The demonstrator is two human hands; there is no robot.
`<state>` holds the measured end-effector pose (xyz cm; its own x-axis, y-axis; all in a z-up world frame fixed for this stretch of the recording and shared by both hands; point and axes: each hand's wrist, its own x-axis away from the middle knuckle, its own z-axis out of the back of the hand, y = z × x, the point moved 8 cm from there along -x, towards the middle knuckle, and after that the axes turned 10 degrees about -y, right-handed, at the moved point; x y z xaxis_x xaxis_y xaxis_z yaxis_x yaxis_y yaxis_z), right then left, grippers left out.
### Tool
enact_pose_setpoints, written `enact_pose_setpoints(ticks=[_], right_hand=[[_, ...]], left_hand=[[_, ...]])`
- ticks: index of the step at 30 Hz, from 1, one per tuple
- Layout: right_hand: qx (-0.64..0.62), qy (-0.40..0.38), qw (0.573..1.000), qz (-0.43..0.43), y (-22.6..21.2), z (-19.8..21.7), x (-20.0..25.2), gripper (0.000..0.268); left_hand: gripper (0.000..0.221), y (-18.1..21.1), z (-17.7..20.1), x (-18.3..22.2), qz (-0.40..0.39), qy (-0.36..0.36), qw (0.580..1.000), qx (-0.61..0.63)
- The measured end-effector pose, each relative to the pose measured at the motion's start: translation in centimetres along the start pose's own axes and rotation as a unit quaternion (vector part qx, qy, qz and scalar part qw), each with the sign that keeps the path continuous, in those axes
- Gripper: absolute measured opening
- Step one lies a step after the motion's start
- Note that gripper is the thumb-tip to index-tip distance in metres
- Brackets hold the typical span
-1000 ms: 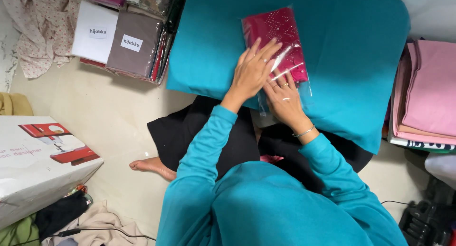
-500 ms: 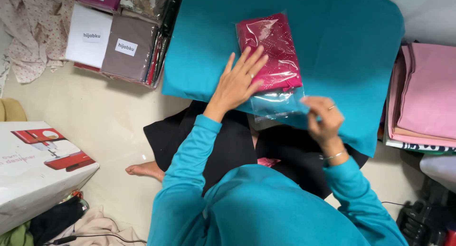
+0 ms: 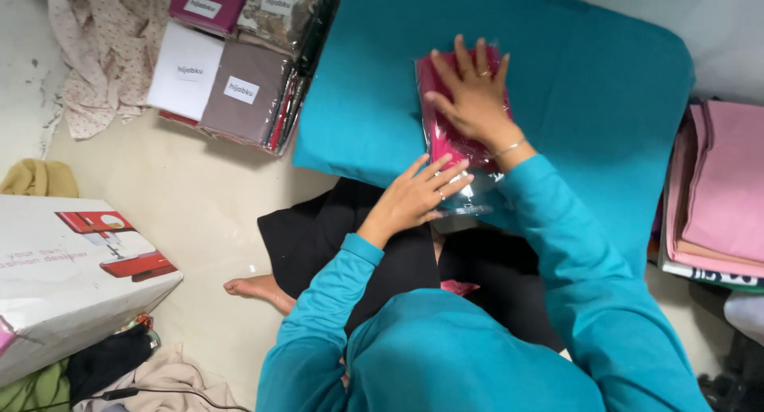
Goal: Folding hijabs, cleaning them with a lint roller, and placing them into plastic bags for packaging.
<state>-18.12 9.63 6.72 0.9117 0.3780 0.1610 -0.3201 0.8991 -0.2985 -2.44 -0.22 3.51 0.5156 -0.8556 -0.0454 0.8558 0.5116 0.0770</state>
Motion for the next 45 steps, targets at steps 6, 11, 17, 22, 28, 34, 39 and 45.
enact_pose_setpoints(ticks=[6, 11, 17, 22, 28, 34, 39, 45], right_hand=[[0.053, 0.002, 0.998, -0.029, 0.8, -4.1, -2.0, 0.077], [-0.031, -0.119, 0.989, -0.077, 0.5, -2.1, -1.6, 0.079], [-0.043, -0.112, 0.987, -0.109, 4.2, -1.9, 0.4, 0.084], [-0.187, 0.118, 0.972, 0.076, 1.3, 4.9, 6.7, 0.047], [-0.199, 0.143, 0.968, 0.061, 2.4, 2.5, 19.1, 0.012], [-0.251, 0.117, 0.958, 0.072, -1.0, -1.1, 23.5, 0.014], [-0.083, 0.252, 0.963, 0.042, -0.2, -2.9, 23.8, 0.024], [-0.040, 0.314, 0.948, -0.039, 3.0, -3.5, 22.3, 0.043]], left_hand=[[0.070, -0.5, -1.2, 0.6, 0.030, 0.060, 0.997, 0.025], [0.064, -0.5, -1.7, 0.7, 0.043, 0.088, 0.994, 0.058], [0.069, -0.3, -2.2, 0.6, 0.044, 0.092, 0.991, 0.086], [0.068, -0.1, -1.0, 0.7, 0.037, 0.084, 0.993, 0.067], [0.055, 1.3, -1.0, 0.2, -0.013, 0.209, 0.974, 0.090], [0.079, 2.7, -1.0, -3.9, 0.035, 0.172, 0.982, 0.064], [0.097, 3.2, -1.0, -7.4, 0.081, 0.186, 0.979, 0.007], [0.040, 2.8, -1.8, -9.5, 0.140, 0.298, 0.943, -0.041]])
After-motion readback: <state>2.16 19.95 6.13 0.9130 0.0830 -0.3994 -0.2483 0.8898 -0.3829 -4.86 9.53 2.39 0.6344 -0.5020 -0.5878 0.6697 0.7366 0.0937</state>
